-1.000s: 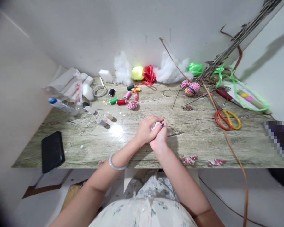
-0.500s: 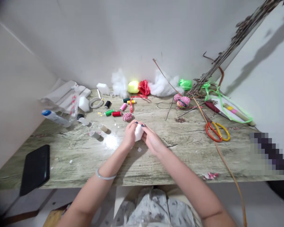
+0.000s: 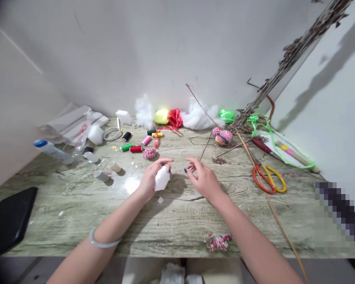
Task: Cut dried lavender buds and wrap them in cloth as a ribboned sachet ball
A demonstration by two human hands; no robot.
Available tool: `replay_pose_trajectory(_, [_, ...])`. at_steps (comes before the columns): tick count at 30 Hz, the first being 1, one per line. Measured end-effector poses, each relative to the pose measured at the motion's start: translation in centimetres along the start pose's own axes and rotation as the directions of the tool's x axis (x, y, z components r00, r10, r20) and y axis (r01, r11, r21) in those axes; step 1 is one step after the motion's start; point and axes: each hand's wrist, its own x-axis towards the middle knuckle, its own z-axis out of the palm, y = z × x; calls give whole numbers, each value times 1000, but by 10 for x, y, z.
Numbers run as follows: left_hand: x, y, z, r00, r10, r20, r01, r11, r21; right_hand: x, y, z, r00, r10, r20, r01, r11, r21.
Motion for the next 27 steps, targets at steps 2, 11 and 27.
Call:
replay_pose_trajectory(2, [-2, 0, 0, 995, 94, -12, -91, 984, 150, -5, -6, 3, 993, -100, 68, 107, 988, -111])
replay_pose_trajectory(11, [-8, 0, 1, 956, 292, 28, -272, 847, 457, -5, -15, -2, 977, -27, 210, 33, 999, -22])
replay_pose_trajectory(27, [-9, 7, 50, 466, 517, 718, -764, -175, 621, -13, -43, 7, 828, 182, 531, -510, -149, 847])
